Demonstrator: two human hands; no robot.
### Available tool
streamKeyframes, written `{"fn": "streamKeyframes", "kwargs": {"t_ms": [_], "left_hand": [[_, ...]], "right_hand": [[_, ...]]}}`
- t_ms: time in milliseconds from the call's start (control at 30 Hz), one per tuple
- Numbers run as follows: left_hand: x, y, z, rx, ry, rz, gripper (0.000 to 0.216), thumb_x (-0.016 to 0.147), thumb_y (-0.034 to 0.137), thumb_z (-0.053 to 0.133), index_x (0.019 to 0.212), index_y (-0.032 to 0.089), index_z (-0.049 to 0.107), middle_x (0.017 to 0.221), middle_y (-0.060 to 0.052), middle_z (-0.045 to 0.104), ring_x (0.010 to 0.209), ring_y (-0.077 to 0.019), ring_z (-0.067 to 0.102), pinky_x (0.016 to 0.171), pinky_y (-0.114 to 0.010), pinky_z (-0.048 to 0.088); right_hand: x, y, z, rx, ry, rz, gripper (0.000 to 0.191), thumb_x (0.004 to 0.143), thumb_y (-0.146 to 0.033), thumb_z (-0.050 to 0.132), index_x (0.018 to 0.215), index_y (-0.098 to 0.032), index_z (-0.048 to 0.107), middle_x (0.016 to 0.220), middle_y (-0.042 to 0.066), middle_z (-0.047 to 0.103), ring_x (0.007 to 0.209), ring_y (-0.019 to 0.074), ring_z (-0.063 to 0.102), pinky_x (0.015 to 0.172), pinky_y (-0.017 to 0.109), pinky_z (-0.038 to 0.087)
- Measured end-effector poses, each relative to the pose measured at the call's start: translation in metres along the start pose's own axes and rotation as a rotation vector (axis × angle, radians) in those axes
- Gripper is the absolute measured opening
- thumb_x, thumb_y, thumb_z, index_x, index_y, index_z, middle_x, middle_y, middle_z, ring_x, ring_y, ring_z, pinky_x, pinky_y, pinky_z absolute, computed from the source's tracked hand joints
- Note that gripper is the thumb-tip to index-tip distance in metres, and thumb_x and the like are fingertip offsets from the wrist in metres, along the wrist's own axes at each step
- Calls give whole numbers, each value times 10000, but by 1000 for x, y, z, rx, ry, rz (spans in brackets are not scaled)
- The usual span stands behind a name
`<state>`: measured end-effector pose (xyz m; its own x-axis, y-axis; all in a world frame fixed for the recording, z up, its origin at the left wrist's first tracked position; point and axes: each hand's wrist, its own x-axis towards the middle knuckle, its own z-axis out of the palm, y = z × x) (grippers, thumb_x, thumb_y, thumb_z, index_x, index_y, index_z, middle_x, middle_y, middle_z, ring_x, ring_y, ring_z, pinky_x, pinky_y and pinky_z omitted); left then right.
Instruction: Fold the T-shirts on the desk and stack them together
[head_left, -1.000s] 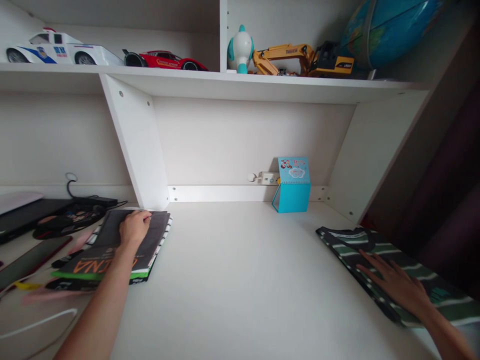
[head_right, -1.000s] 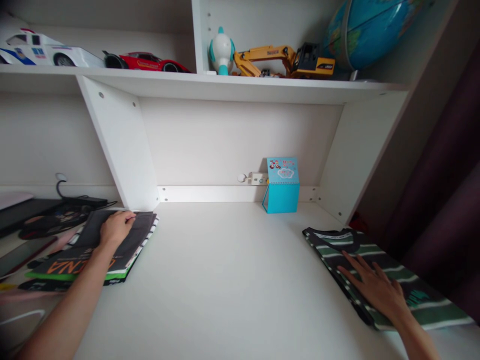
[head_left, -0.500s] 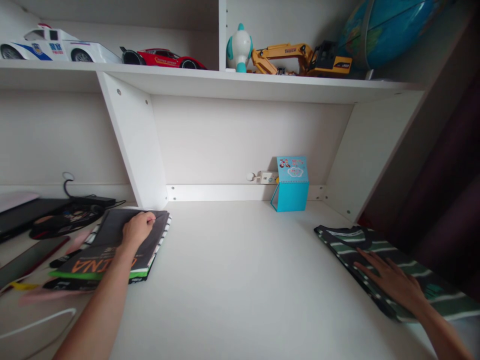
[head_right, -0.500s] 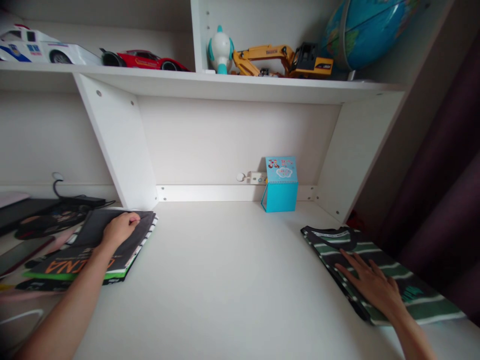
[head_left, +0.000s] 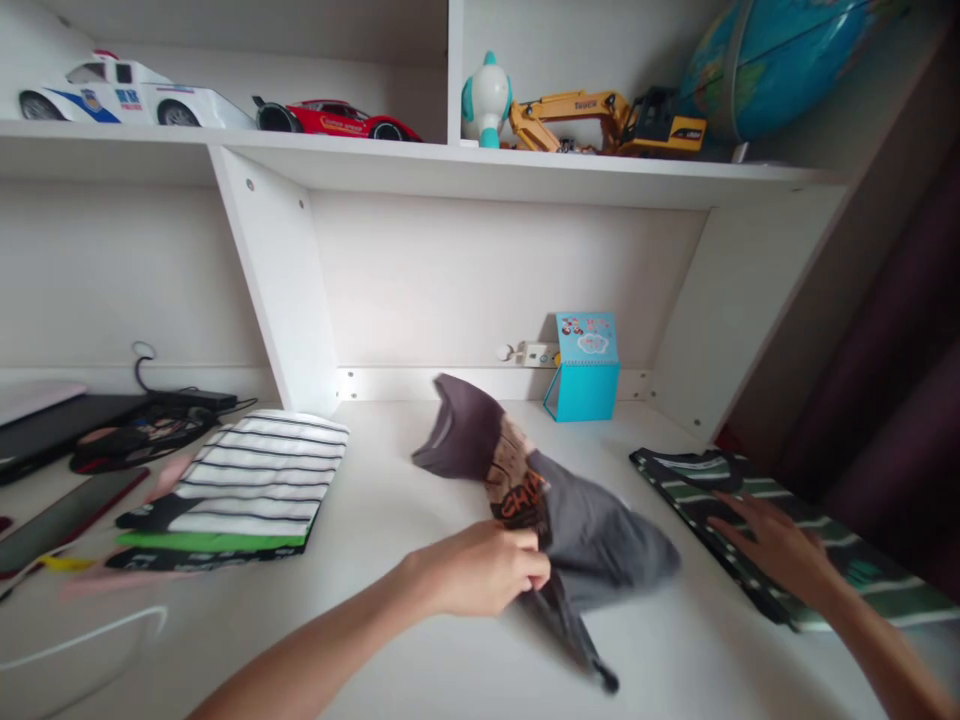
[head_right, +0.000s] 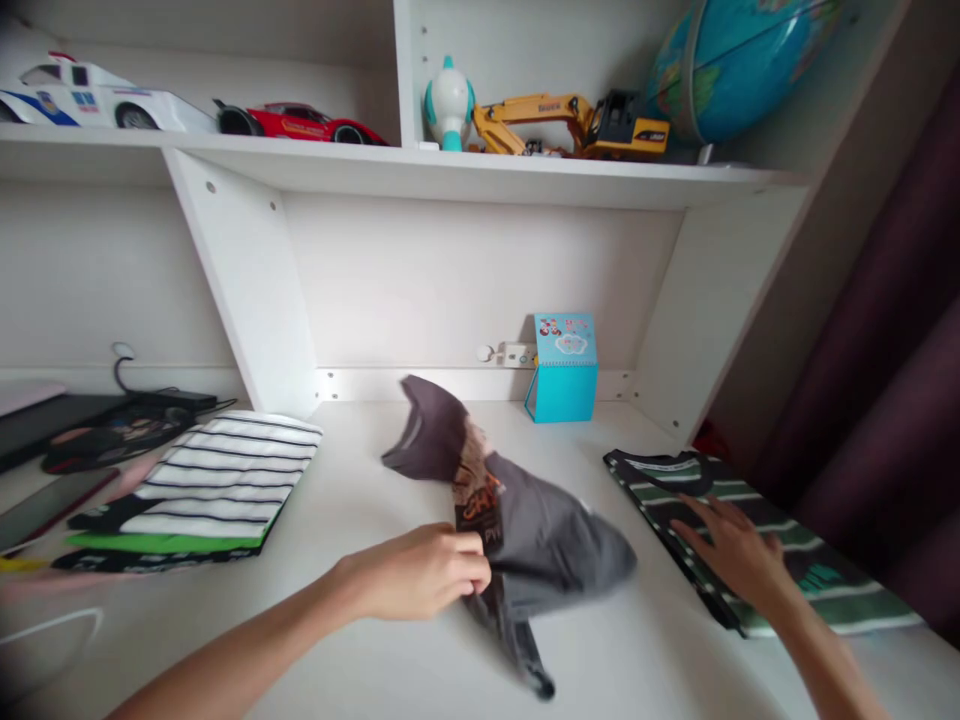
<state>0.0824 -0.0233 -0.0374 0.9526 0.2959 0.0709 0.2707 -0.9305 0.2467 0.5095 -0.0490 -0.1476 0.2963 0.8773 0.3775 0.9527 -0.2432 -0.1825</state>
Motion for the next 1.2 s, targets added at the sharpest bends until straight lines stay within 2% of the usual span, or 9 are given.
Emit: {"fn": "streamKeyframes", "kwargs": {"t_ms": [133, 300, 467, 633, 733, 867, 967, 1067, 1200], "left_hand": [[-5, -29, 17, -31, -102, -88, 146, 817, 124, 426, 787, 216, 535, 837, 2, 547, 679, -122, 541, 600, -206, 378], [-21, -61, 2, -70, -28, -286, 154, 798, 115, 382, 755, 197, 505, 775, -3, 546, 665, -121, 511, 594, -209, 357], [-28, -83, 0, -328, 92, -410, 118, 813, 163, 355, 813, 197, 467, 698, 29, 527, 593, -92, 457, 564, -196, 339], [-15, -89, 16, -832, 273, -478, 122, 856, 283, 346, 865, 190, 425, 740, 24, 505, 673, -97, 516, 657, -221, 415], [-12, -74, 23, -903, 215, -472, 327, 867, 440, 334, 1074, 205, 427, 942, -33, 554, 817, -144, 562, 748, -293, 442], [-13, -47, 36, -550, 157, -295, 752, 634, 344, 688, 1292, 225, 344, 1265, -98, 465, 1122, -254, 450, 933, -349, 353], [-9, -41, 38, -435, 251, -344, 499, 712, 146, 524, 1199, 240, 469, 1107, -51, 592, 959, -211, 566, 850, -306, 410], [-13, -45, 12, -474, 359, -400, 399, 733, 83, 377, 1066, 218, 551, 953, -18, 639, 728, -143, 610, 714, -241, 454], [-42, -28, -57, -426, 616, -395, 353, 721, 101, 371, 1009, 192, 554, 965, -12, 626, 816, -144, 593, 748, -222, 452]], "right_hand": [[-5, -57, -16, 208, -259, -228, 490, 830, -499, 322, 1168, -212, 530, 1190, 127, 542, 1130, 245, 484, 958, 378, 351], [-27, -132, -47, 395, -675, -406, 692, 763, -567, 472, 1339, -199, 361, 1356, 79, 387, 1244, 237, 350, 1025, 361, 293], [-76, -192, -61, 322, -571, -405, 950, 668, -631, 550, 1405, -170, 165, 1455, 115, 101, 1317, 297, 132, 1053, 450, 208], [-114, -235, -40, 267, -594, -582, 675, 720, -396, 582, 1296, -79, 427, 1365, 198, 322, 1266, 369, 246, 1004, 493, 296], [-111, -240, -33, 275, -451, -572, 423, 731, -82, 411, 1120, -101, 574, 1187, 164, 543, 1148, 280, 459, 946, 392, 391], [-90, -231, -48, 480, -400, -424, 340, 772, -110, 336, 996, -175, 583, 855, 49, 656, 766, 169, 611, 708, 264, 489], [-79, -217, -75, 567, -318, -374, 343, 820, -238, 352, 1086, -177, 562, 890, 54, 662, 780, 176, 615, 695, 253, 491], [-74, -191, -112, 497, -206, -419, 365, 792, -270, 405, 1117, -226, 565, 981, 45, 653, 862, 195, 617, 732, 261, 492], [-73, -141, -163, 357, 124, -348, 330, 760, -392, 465, 1060, -319, 582, 861, 3, 672, 704, 184, 638, 580, 235, 502]]}}
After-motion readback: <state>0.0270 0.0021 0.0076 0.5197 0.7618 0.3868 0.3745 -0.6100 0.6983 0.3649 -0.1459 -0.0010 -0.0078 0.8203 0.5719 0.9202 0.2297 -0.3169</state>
